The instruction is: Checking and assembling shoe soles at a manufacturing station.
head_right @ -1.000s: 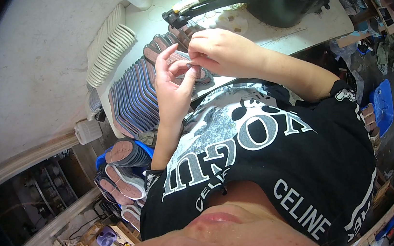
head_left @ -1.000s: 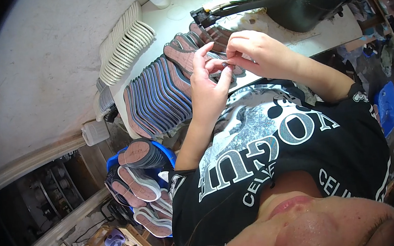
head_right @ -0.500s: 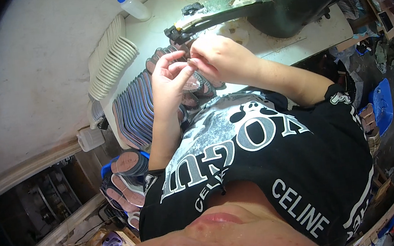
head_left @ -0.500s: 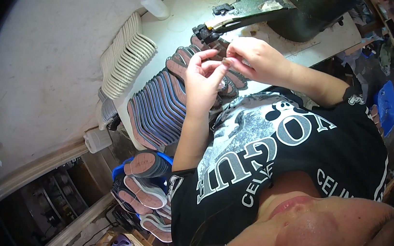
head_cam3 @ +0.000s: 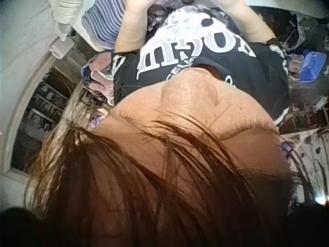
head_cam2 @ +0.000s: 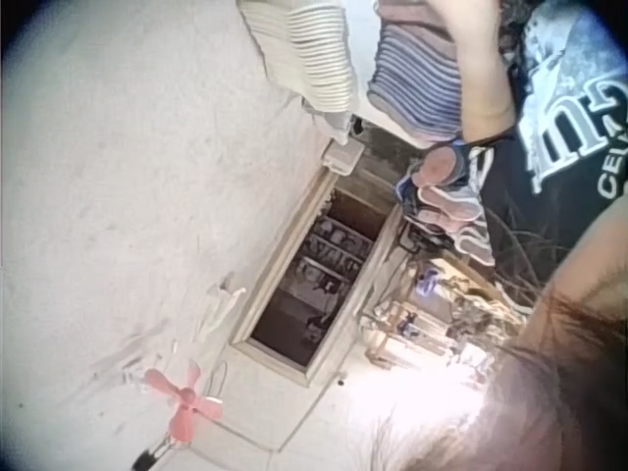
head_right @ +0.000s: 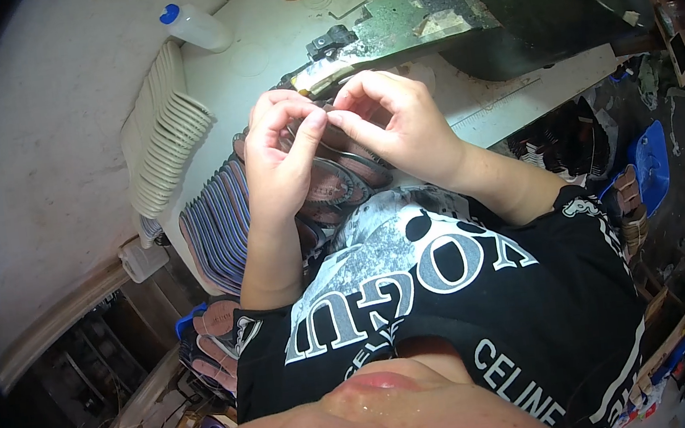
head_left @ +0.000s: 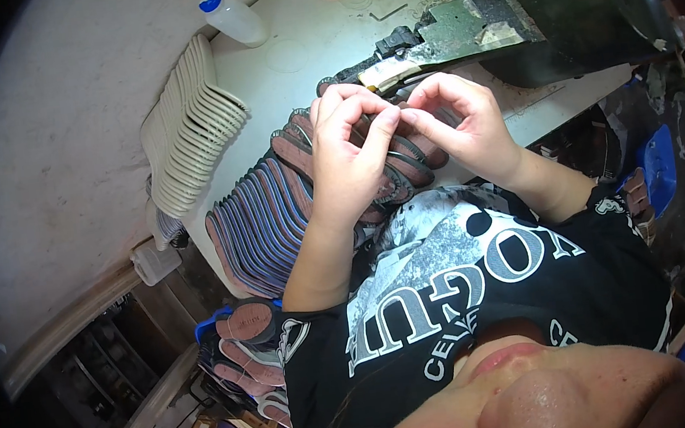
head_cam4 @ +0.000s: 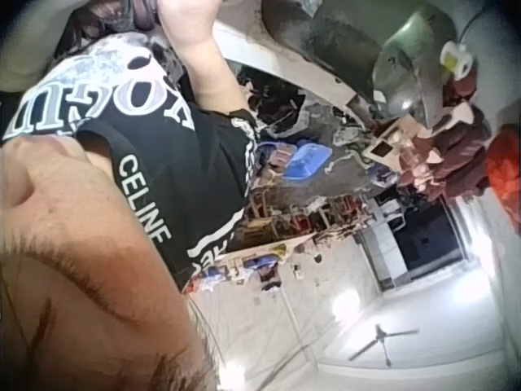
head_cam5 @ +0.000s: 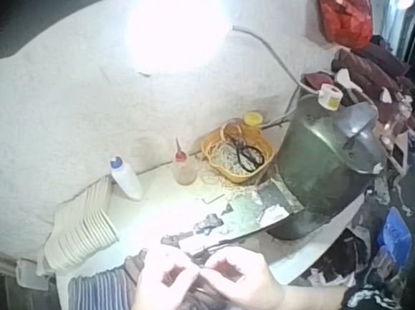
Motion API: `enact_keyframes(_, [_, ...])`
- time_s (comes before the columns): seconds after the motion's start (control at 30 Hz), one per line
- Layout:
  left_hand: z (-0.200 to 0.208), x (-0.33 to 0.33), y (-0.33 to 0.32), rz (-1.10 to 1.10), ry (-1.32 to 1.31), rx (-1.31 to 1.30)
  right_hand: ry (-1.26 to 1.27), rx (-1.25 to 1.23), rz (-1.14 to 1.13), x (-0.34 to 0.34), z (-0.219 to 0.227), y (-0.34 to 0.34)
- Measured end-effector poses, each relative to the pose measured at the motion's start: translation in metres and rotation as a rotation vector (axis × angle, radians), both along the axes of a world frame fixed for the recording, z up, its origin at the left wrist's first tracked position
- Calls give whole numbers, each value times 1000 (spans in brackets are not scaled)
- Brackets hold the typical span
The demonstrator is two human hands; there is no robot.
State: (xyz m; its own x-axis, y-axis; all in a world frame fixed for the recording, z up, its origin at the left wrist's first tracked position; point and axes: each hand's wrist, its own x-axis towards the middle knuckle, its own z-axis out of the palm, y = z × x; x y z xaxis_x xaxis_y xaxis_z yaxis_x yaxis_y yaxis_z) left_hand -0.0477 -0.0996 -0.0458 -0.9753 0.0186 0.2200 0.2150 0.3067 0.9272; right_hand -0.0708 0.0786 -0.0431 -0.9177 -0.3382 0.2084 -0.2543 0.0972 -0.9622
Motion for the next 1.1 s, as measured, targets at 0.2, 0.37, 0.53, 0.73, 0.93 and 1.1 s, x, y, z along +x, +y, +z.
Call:
enact_keyframes(0.2, [23, -8, 2, -14, 68, -227, -75, -73, -137, -2, 6, 2])
enact_keyframes(0.37, [32, -15, 1, -61, 70, -263, -100, 33, 31, -3, 13, 4])
enact_keyframes(0.53, [43, -31, 0, -72, 168, -536, -22, 59, -45, -8, 17, -1])
enact_keyframes(0.73, [45, -46, 2, -122, 134, -641, -26, 244, -90, -22, 28, -2])
enact_keyframes(0.93, [55, -54, 2, -162, 45, -670, -38, 314, -90, -29, 35, -5])
enact_keyframes(1.1, [48, -62, 1, -187, 12, -608, -15, 330, -102, -34, 35, -6])
